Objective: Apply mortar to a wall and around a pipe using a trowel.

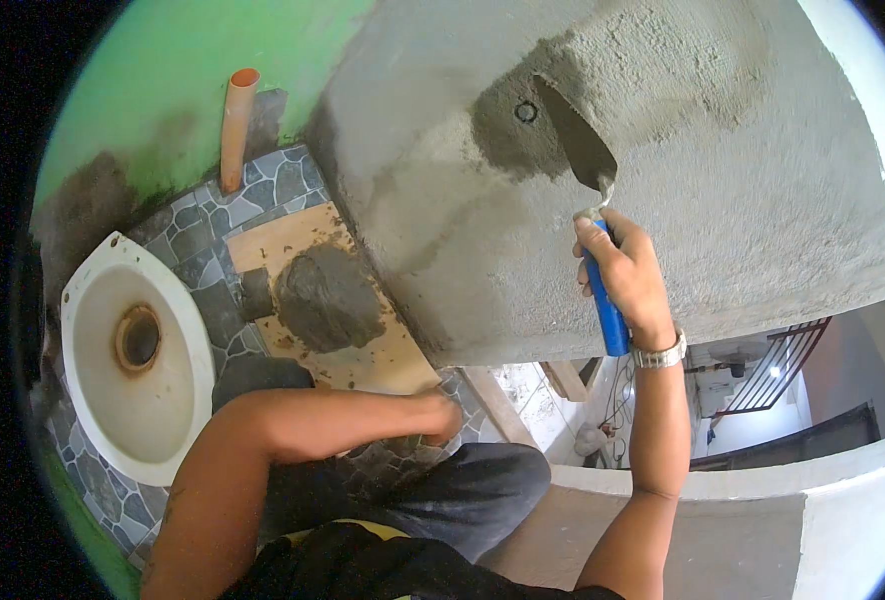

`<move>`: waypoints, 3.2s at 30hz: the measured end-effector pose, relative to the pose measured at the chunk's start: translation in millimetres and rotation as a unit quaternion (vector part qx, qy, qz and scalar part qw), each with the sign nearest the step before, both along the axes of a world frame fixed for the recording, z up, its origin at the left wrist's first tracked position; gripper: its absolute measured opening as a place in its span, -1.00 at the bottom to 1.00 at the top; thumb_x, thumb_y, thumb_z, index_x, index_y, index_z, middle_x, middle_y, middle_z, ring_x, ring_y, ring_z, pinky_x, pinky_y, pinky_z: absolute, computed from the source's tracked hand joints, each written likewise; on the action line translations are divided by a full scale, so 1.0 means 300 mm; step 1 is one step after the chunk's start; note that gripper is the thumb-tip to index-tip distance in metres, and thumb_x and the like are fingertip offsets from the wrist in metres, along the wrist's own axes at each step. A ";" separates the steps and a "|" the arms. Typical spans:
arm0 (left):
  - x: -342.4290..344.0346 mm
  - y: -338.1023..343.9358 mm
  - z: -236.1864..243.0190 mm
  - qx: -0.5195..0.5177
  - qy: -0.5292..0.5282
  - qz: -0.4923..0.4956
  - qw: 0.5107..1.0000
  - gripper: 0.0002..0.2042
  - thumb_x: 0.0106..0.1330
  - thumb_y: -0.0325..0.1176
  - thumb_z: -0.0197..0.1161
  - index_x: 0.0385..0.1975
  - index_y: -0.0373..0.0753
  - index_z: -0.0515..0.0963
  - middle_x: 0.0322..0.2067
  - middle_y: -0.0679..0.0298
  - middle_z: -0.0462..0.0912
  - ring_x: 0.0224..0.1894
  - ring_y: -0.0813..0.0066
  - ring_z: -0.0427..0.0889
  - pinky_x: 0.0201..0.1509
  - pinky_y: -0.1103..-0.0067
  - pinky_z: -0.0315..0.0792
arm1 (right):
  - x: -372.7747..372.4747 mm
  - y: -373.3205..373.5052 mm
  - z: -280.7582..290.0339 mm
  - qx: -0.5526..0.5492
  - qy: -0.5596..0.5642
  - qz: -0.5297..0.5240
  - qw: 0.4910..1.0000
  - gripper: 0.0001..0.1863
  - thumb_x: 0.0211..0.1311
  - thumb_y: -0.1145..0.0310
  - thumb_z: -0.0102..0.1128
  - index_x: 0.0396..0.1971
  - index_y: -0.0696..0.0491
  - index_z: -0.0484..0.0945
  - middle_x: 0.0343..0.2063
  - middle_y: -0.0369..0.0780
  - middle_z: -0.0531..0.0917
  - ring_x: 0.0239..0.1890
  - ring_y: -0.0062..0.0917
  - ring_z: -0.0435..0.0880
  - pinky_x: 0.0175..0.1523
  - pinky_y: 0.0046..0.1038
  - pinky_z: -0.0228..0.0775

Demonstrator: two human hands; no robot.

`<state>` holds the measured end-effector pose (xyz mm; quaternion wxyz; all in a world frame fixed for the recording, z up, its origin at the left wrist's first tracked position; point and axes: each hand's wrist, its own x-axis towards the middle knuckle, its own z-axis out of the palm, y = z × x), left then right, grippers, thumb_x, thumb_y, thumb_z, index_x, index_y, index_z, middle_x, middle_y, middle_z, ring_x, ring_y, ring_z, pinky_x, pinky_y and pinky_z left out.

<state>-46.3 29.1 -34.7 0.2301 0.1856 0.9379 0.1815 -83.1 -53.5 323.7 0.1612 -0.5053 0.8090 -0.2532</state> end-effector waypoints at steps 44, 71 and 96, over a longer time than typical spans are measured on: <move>0.147 -0.111 0.116 0.052 0.053 0.091 0.993 -0.71 -0.03 -0.37 0.40 -0.24 -0.14 0.77 -0.19 0.15 0.78 -0.10 0.17 0.75 -0.17 0.23 0.60 | 0.087 -0.180 0.203 0.131 0.254 -0.006 0.958 -0.52 0.46 0.01 0.05 -0.33 0.22 0.54 -0.58 -0.22 0.58 -0.69 -0.56 0.60 -0.61 -0.48 0.43; 0.114 -0.146 0.105 0.053 0.021 0.110 0.992 -0.71 -0.03 -0.30 0.42 -0.23 -0.08 0.78 -0.23 0.18 0.79 -0.16 0.18 0.76 -0.16 0.24 0.61 | 0.117 -0.235 0.343 0.243 0.335 0.065 0.908 -0.46 0.51 -0.06 -0.02 -0.43 0.18 0.45 -0.67 -0.28 0.50 -0.77 -0.61 0.53 -0.69 -0.52 0.39; 0.093 -0.121 0.089 0.034 0.022 0.106 0.994 -0.73 0.04 -0.31 0.41 -0.22 -0.10 0.78 -0.16 0.15 0.78 -0.08 0.11 0.74 -0.15 0.21 0.63 | 0.166 -0.322 0.418 0.180 0.502 0.114 0.838 -0.52 0.47 -0.01 0.09 -0.18 0.20 0.60 -0.59 -0.18 0.61 -0.69 -0.51 0.59 -0.57 -0.45 0.46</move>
